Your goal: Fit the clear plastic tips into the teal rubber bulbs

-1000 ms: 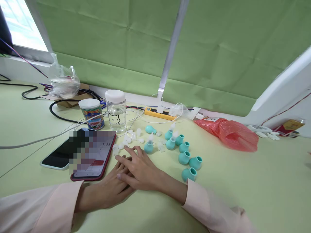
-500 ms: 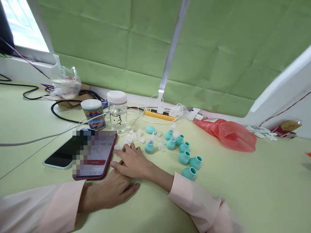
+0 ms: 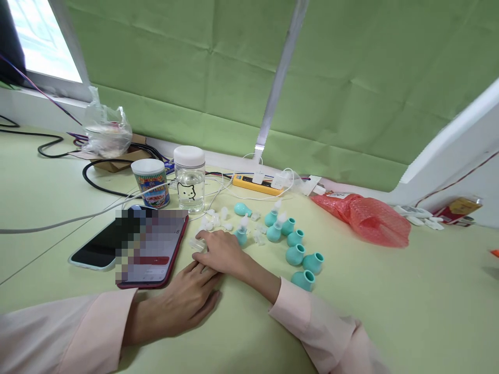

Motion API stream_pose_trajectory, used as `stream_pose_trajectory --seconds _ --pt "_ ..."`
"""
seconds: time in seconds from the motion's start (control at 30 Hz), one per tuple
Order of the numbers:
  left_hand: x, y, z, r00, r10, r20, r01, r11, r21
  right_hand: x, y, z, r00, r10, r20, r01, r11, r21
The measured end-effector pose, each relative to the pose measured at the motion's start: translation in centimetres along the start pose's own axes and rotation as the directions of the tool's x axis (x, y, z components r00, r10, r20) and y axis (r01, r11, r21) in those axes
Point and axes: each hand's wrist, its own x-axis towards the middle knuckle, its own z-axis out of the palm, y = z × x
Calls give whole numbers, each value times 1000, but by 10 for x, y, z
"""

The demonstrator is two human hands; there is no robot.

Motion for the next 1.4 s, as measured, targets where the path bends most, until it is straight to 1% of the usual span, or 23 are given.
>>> stream_pose_trajectory --seconds 0.1,0.17,0.3,0.37,0.47,0.53,0.67,0.8,0.93,1.03,1.17,1.3,1.4 --pt "0 1 0 1000 12 26 -12 1000 0 2 1 1 997 -29 65 29 1000 -1" --pt "0 2 1 999 18 36 -17 1000 -4 3 1 1 996 -33 84 35 999 -16" --pt "1 3 2 998 31 56 -32 999 5 6 0 2 999 -36 37 38 999 -39" --pt "1 3 3 998 26 65 -27 1000 15 8 -1 3 995 -95 21 96 994 -47" --pt "-1 3 4 996 12 86 -11 1000 -1 10 -2 7 974 -228 5 228 972 -59" --pt "-2 3 3 995 5 96 -3 1000 -25 10 -2 10 963 -271 4 271 961 -49" --pt "-3 3 3 996 -4 89 9 999 -54 11 -2 12 963 -269 26 270 962 -40" --pt "-3 3 3 996 -7 93 14 997 -71 9 -2 11 965 -260 25 262 961 -94" --pt "-2 1 2 996 5 85 2 997 -76 6 0 12 971 -237 -33 230 962 -149" --pt "-2 1 1 997 15 76 -9 997 -80 5 1 13 974 -214 -77 202 969 -142" --pt "-2 0 0 999 5 53 0 995 -98 4 0 12 969 -192 -153 178 979 -104" --pt "-2 -1 0 1000 -25 17 27 993 -113 -2 3 10 946 -194 -260 195 981 -22" --pt "-1 -1 -1 999 -44 -20 41 993 -112 -6 10 8 939 -193 -285 207 978 18"
